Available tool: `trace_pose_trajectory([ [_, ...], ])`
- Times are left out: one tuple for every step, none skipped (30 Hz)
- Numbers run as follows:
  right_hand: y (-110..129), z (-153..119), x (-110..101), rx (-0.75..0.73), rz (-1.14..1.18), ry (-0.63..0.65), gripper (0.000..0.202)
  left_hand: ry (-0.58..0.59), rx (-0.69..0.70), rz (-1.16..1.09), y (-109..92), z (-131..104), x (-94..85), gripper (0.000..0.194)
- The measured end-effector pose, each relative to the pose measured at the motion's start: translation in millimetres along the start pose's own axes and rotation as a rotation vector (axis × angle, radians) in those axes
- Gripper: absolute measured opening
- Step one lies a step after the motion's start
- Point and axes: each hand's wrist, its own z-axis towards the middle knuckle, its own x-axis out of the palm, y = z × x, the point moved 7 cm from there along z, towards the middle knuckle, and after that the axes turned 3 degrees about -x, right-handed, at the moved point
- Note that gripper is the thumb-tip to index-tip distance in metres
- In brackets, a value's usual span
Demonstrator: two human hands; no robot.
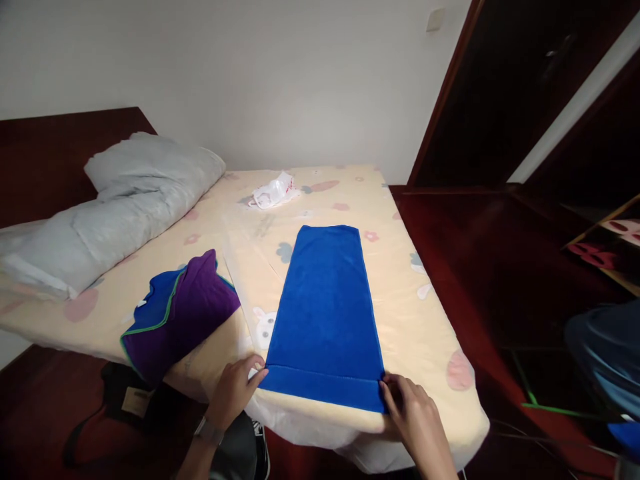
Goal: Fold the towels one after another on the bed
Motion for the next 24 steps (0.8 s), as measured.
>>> trace_pose_trajectory([
  [1.1,-0.1,0.3,-0.012,-0.005,-0.001,0.041,0.011,-0.016,0.004,1.9,0.0,-0.8,0.014],
  [2.8,-0.2,0.7,-0.028,-0.013,0.004,0.040,0.018,-0.036,0.013,4.7,0.1,-1.6,0.012],
  [4.7,-0.4,1.0,-0.043,-0.026,0.011,0.039,0.022,-0.055,0.023,7.8,0.4,-2.6,0.011],
  [6.6,-0.5,1.3,-0.056,-0.043,0.019,0.038,0.025,-0.063,0.029,10.7,1.0,-3.5,0.011],
  [8.3,-0.6,1.4,-0.065,-0.061,0.026,0.037,0.026,-0.059,0.027,13.0,1.7,-4.2,0.011],
  [9.5,-0.6,1.7,-0.069,-0.077,0.034,0.036,0.021,-0.040,0.020,14.4,2.6,-5.1,0.012],
  [10.2,-0.6,2.0,-0.067,-0.087,0.041,0.035,0.008,-0.012,0.011,14.7,3.5,-6.6,0.013],
  [10.3,-0.5,2.2,-0.061,-0.089,0.046,0.034,-0.023,0.023,0.005,13.8,3.9,-9.4,0.014],
  [10.4,-0.6,2.4,-0.057,-0.083,0.048,0.034,-0.083,0.061,0.003,11.7,3.5,-14.4,0.014],
  [10.5,-0.9,2.3,-0.054,-0.070,0.046,0.034,-0.170,0.096,0.000,8.4,1.8,-21.3,0.015],
  [10.8,-1.3,1.7,-0.053,-0.056,0.036,0.034,-0.277,0.121,-0.012,4.5,-1.6,-29.5,0.016],
  [11.5,-1.8,0.6,-0.058,-0.042,0.019,0.034,-0.382,0.141,-0.036,-0.1,-6.5,-37.3,0.016],
  [13.0,-2.4,-1.3,-0.070,-0.027,-0.003,0.035,-0.465,0.160,-0.067,-5.7,-12.0,-43.0,0.016],
  [15.5,-3.2,-3.6,-0.091,-0.012,-0.029,0.035,-0.510,0.184,-0.094,-12.3,-17.1,-45.5,0.016],
  [18.8,-4.1,-6.3,-0.119,0.002,-0.055,0.034,-0.506,0.215,-0.104,-20.2,-20.8,-44.1,0.016],
  [22.7,-5.3,-9.1,-0.150,0.016,-0.075,0.032,-0.457,0.255,-0.095,-28.8,-23.2,-39.2,0.018],
  [27.3,-6.6,-11.4,-0.184,0.029,-0.084,0.029,-0.380,0.302,-0.072,-37.3,-24.8,-31.6,0.019],
  [32.1,-8.0,-13.3,-0.216,0.038,-0.082,0.026,-0.293,0.348,-0.044,-44.3,-26.3,-22.7,0.020],
  [37.1,-9.5,-14.0,-0.246,0.040,-0.062,0.022,-0.219,0.386,-0.018,-48.7,-27.7,-14.5,0.020],
  [42.1,-11.1,-13.4,-0.274,0.035,-0.026,0.019,-0.166,0.417,0.001,-50.6,-29.0,-8.0,0.020],
  [46.7,-12.6,-11.6,-0.298,0.027,0.024,0.017,-0.136,0.440,0.015,-49.8,-29.7,-3.4,0.024],
  [50.4,-14.1,-8.9,-0.315,0.015,0.082,0.021,-0.122,0.452,0.028,-46.8,-29.6,-0.3,0.031],
  [52.9,-15.3,-5.9,-0.323,0.002,0.138,0.029,-0.119,0.453,0.042,-42.0,-28.6,1.6,0.041],
  [53.7,-16.0,-3.3,-0.319,-0.010,0.182,0.038,-0.116,0.447,0.055,-36.1,-26.9,2.9,0.049],
])
